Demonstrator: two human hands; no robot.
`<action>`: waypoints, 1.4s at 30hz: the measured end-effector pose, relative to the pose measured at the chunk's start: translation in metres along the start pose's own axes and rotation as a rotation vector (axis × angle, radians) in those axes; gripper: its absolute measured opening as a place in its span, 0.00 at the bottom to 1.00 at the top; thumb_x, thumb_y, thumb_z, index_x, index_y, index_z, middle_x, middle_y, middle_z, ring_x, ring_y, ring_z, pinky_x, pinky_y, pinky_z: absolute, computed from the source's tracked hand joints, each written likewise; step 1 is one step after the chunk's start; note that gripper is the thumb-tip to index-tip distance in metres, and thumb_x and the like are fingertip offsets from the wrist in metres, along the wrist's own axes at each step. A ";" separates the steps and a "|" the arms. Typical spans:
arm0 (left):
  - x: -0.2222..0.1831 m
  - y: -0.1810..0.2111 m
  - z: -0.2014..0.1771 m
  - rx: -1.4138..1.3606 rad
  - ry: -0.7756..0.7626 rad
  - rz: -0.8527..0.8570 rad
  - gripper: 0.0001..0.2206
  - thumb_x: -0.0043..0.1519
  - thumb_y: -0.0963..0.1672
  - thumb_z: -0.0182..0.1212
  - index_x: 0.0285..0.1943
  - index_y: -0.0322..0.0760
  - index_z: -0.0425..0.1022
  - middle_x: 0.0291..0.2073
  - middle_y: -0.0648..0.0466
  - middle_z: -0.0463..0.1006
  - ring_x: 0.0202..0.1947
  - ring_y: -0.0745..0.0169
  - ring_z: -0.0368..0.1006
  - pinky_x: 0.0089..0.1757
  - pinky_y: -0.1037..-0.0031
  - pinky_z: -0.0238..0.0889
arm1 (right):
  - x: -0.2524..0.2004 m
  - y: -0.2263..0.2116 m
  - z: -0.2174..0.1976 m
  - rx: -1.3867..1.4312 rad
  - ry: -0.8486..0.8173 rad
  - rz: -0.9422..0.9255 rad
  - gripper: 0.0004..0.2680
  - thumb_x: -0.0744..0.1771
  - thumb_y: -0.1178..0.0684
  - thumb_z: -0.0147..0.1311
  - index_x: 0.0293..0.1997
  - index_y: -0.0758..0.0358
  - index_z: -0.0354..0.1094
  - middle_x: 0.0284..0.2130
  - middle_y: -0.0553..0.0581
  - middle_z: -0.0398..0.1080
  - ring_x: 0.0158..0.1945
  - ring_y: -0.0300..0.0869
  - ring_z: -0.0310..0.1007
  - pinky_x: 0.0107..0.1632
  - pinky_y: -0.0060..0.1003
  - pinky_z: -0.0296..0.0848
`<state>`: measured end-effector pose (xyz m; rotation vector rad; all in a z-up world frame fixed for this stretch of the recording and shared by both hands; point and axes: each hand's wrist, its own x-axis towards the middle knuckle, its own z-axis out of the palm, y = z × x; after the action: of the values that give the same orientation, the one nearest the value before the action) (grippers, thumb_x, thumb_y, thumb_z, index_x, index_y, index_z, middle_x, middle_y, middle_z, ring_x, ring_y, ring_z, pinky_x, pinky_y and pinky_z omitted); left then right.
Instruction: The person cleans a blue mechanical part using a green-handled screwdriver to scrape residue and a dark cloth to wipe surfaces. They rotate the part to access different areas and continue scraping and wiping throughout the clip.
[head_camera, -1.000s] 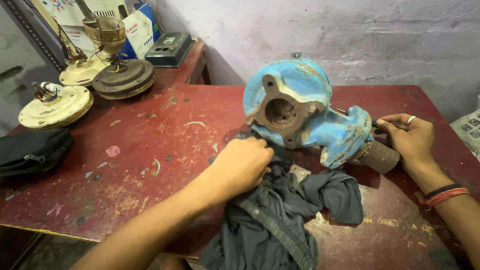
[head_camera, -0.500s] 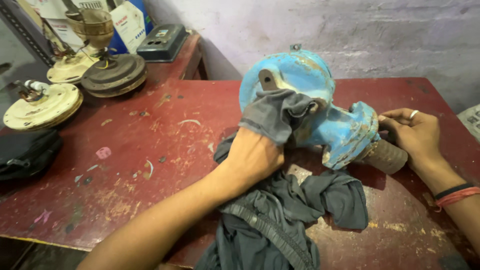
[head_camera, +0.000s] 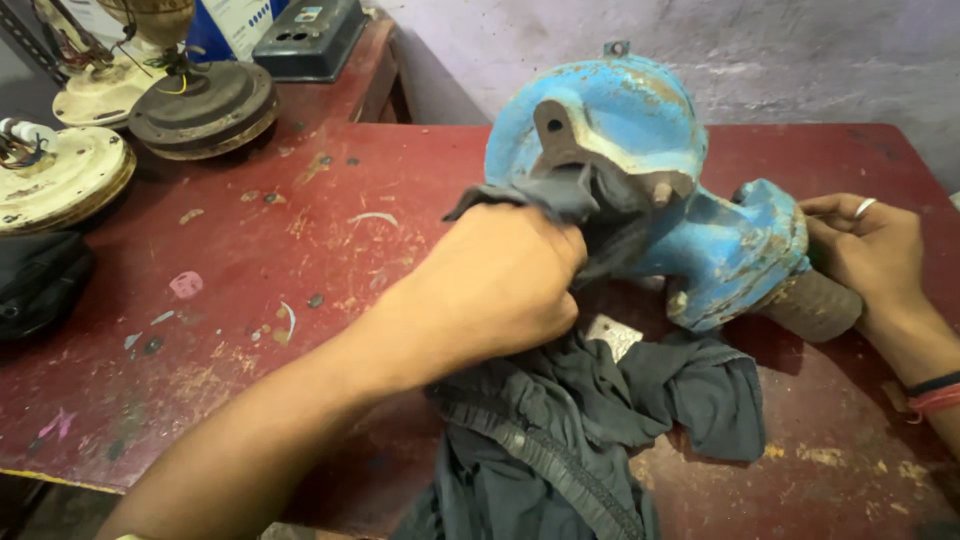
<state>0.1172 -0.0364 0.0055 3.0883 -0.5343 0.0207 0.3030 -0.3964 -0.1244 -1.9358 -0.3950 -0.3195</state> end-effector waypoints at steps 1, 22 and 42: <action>-0.002 0.000 -0.002 0.008 0.172 0.018 0.08 0.58 0.43 0.57 0.42 0.36 0.76 0.40 0.45 0.77 0.45 0.47 0.72 0.48 0.62 0.64 | -0.002 0.003 0.001 -0.008 0.004 0.026 0.05 0.72 0.63 0.54 0.52 0.73 0.73 0.42 0.60 0.77 0.40 0.37 0.76 0.42 0.30 0.76; 0.033 0.007 0.058 0.088 0.700 0.229 0.21 0.42 0.42 0.64 0.44 0.22 0.75 0.37 0.41 0.77 0.43 0.46 0.73 0.45 0.64 0.65 | -0.040 -0.092 0.018 -0.289 0.222 -0.020 0.08 0.73 0.54 0.55 0.53 0.68 0.70 0.38 0.56 0.71 0.37 0.38 0.70 0.40 0.33 0.71; 0.018 0.005 0.010 -0.202 0.965 0.154 0.13 0.51 0.37 0.61 0.45 0.29 0.75 0.37 0.44 0.73 0.41 0.41 0.72 0.40 0.58 0.66 | -0.024 -0.037 0.005 0.027 0.140 -0.176 0.02 0.72 0.62 0.59 0.47 0.70 0.75 0.36 0.54 0.77 0.35 0.30 0.74 0.40 0.25 0.71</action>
<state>0.1324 -0.0470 -0.0042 2.4036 -0.6265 1.2614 0.2660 -0.3816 -0.1046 -1.8437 -0.4750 -0.5585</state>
